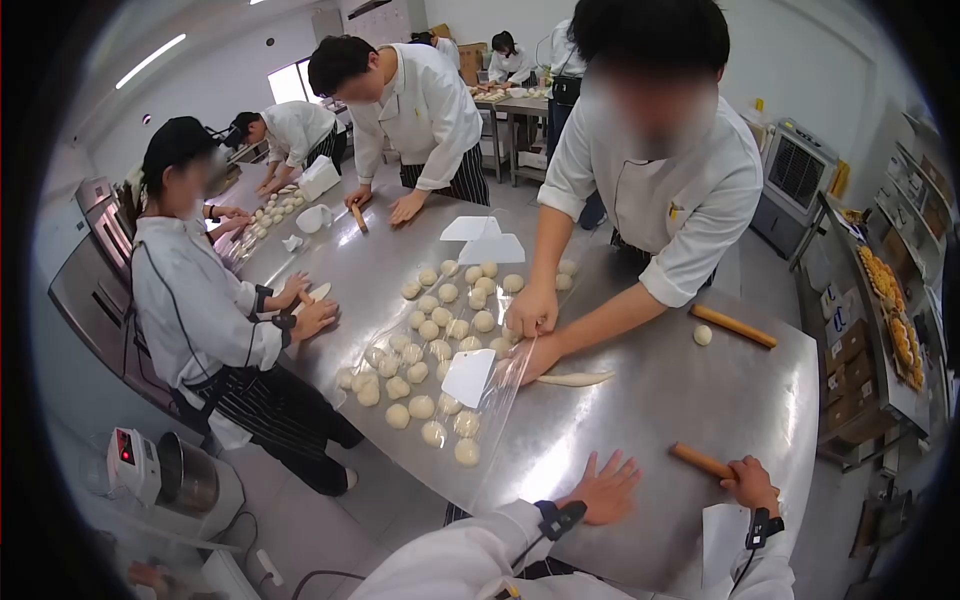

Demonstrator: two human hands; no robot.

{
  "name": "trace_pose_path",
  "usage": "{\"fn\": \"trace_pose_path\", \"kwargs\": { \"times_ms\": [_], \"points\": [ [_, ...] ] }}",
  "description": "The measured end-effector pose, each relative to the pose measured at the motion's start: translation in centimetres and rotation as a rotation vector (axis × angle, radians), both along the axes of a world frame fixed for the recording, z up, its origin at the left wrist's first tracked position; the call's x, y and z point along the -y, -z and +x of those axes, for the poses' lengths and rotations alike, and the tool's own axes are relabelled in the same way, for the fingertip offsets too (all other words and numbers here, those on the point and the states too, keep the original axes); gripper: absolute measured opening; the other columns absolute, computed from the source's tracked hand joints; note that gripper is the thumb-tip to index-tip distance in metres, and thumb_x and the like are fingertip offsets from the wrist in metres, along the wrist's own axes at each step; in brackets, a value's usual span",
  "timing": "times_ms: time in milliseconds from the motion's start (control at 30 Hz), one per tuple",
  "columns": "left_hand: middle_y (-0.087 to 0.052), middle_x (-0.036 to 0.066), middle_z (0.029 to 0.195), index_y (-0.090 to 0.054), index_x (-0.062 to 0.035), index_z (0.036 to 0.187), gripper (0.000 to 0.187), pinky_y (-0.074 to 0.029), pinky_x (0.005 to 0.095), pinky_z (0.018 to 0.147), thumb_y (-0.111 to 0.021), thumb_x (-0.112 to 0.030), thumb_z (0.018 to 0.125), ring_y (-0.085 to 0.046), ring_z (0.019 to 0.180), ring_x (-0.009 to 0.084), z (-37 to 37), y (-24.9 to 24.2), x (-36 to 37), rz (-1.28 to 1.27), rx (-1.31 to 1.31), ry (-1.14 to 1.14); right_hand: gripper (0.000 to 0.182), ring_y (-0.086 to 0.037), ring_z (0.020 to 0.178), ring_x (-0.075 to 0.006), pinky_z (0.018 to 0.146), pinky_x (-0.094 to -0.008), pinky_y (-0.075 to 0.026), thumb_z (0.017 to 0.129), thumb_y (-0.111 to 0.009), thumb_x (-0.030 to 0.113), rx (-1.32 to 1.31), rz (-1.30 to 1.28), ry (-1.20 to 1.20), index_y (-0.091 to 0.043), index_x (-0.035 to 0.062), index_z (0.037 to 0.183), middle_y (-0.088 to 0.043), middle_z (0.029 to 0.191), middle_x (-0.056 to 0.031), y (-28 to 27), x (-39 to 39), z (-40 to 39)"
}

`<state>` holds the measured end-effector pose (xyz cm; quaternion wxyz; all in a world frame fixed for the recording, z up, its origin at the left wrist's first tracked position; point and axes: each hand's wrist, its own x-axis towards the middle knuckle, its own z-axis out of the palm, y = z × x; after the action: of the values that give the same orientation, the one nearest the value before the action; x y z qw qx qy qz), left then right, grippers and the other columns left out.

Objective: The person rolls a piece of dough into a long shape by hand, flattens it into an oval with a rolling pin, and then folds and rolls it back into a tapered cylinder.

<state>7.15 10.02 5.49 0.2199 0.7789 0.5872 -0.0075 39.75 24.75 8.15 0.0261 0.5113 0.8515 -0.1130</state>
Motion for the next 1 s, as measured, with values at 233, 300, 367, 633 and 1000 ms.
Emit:
{"fn": "trace_pose_path", "kwargs": {
  "times_ms": [233, 300, 367, 633, 1000],
  "points": [
    [-0.030, 0.019, 0.154, -0.039, -0.0081, 0.145, 0.064, -0.015, 0.0565, 0.116, -0.046, -0.049, 0.096, -0.021, 0.146, 0.0337, -1.2, 0.9, 2.0, 0.125, -0.011, 0.008, 0.036, -0.059, 0.086, -0.0355, 0.076, -0.0427, -0.050, 0.080, -0.074, 0.024, -0.361, 0.062, 0.153, -0.064, 0.0050, 0.109, -0.057, 0.097, -0.0149, -4.3, 7.1, -3.2],
    [-0.047, 0.017, 0.141, -0.056, -0.0082, 0.129, 0.049, -0.029, 0.0548, 0.111, -0.056, -0.041, 0.093, -0.039, 0.136, 0.0350, -1.2, 4.7, 2.8, 0.400, 0.059, 0.015, 0.032, -0.060, 0.086, -0.0355, 0.075, -0.0430, -0.050, 0.081, -0.073, 0.021, -0.580, 0.069, 0.198, -0.064, 0.0035, 0.107, -0.057, 0.093, -0.0152, -2.3, 11.5, -3.4],
    [-0.060, 0.014, 0.125, -0.067, -0.0057, 0.107, 0.025, -0.041, 0.0478, 0.104, -0.065, -0.021, 0.087, -0.052, 0.123, 0.0337, -1.6, 6.0, 2.2, 0.579, 0.242, 0.018, 0.034, -0.062, 0.087, -0.0349, 0.076, -0.0423, -0.051, 0.081, -0.074, 0.024, -0.648, -0.041, 0.314, -0.064, 0.0026, 0.106, -0.061, 0.093, -0.0164, -1.6, 15.1, -4.1],
    [-0.066, 0.018, 0.115, -0.065, -0.0012, 0.113, 0.029, -0.045, 0.0440, 0.100, -0.057, -0.020, 0.092, -0.059, 0.115, 0.0327, -1.5, -3.3, 0.1, 0.697, 0.697, -0.208, 0.033, -0.060, 0.079, -0.0307, 0.072, -0.0380, -0.049, 0.079, -0.075, 0.020, -0.652, -0.082, 0.368, -0.063, -0.0003, 0.103, -0.061, 0.087, -0.0151, -1.5, 19.8, -3.2],
    [-0.021, 0.014, 0.159, -0.032, -0.0026, 0.149, 0.058, -0.012, 0.0585, 0.116, -0.029, -0.039, 0.103, -0.019, 0.147, 0.0329, -3.4, 8.7, -4.3, -0.066, 0.590, -0.103, 0.034, -0.059, 0.085, -0.0387, 0.076, -0.0432, -0.049, 0.087, -0.068, 0.026, -0.692, -0.122, 0.238, -0.063, -0.0017, 0.106, -0.063, 0.091, -0.0212, 0.4, 19.0, -3.5]
  ]
}}
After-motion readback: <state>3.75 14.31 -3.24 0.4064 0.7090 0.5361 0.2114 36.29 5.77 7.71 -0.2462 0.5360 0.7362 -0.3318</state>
